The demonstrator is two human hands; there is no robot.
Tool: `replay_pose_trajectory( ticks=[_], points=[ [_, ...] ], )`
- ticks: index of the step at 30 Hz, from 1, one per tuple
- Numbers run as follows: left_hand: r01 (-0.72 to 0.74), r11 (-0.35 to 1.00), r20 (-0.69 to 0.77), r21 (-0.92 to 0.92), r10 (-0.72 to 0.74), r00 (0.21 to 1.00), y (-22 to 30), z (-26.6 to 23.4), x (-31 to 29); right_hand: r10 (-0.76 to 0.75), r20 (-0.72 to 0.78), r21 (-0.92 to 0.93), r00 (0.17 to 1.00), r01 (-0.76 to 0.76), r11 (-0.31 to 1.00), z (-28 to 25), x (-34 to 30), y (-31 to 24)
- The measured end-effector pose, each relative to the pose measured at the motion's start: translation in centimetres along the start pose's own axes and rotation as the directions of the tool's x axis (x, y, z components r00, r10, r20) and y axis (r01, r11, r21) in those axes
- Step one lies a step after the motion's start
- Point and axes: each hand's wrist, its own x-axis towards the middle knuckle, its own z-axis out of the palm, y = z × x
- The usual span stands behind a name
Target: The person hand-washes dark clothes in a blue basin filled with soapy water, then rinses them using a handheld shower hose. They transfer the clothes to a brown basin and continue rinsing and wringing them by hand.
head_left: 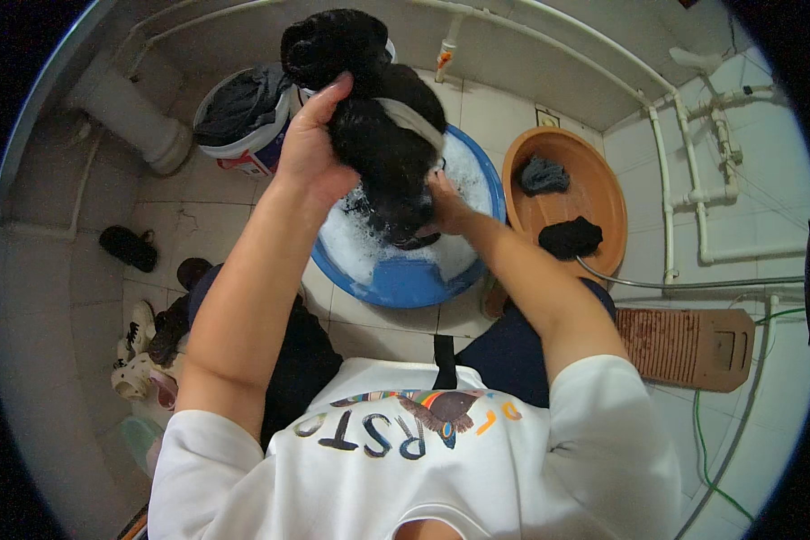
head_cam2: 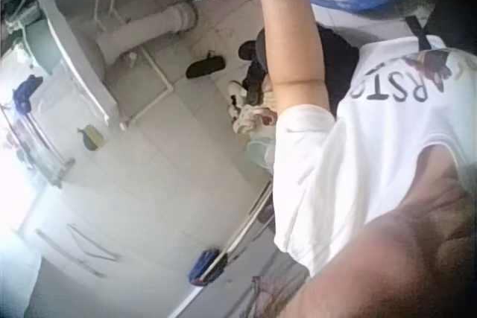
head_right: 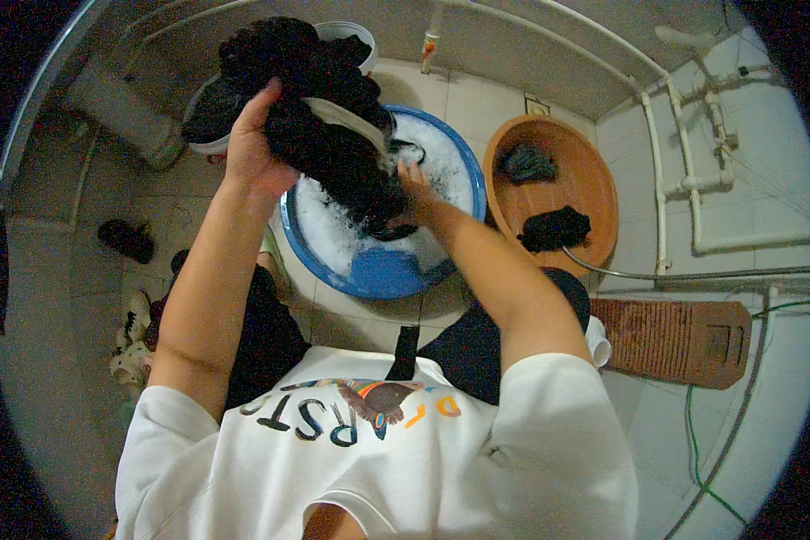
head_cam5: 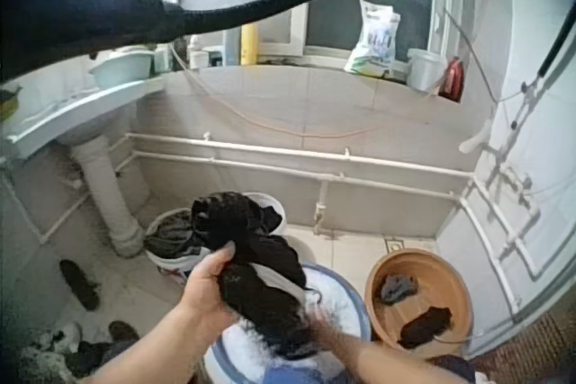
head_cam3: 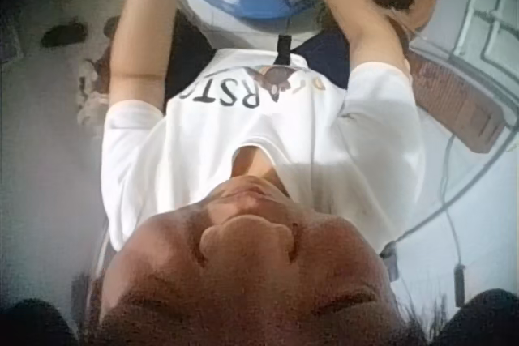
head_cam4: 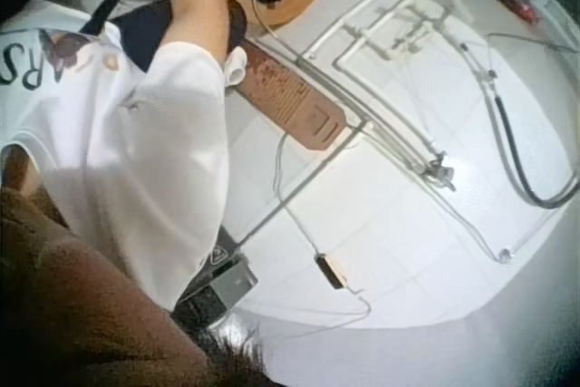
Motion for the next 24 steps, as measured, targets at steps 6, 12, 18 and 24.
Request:
replay_pose_trajectory(
  ticks=[6, 12, 18, 24],
  points=[
    [0.05, 0.978, 0.162, -0.204, -0.016, 0.987, 1.2, 0.7, -0.7, 0.25, 0.209, 0.863, 0.945, -0.299, 0.408, 1.8, 5.8, -5.0],
    [0.022, 0.993, -0.164, -0.115, -0.041, 0.986, 4.0, -3.9, 1.1, 0.175, 0.451, 0.89, 0.875, -0.456, -0.015, -7.2, 4.7, -4.1],
    [0.17, 0.982, -0.372, -0.085, -0.19, 0.908, 1.1, -8.6, 1.9, 0.053, 0.498, 0.825, 0.866, -0.454, -0.336, -14.8, 5.0, 2.2],
    [0.175, 0.942, -0.358, 0.287, -0.064, 0.932, 0.6, -8.4, 2.0, 0.187, 0.462, 0.849, 0.867, -0.371, -0.377, -10.4, 7.5, 9.4]
  ],
)
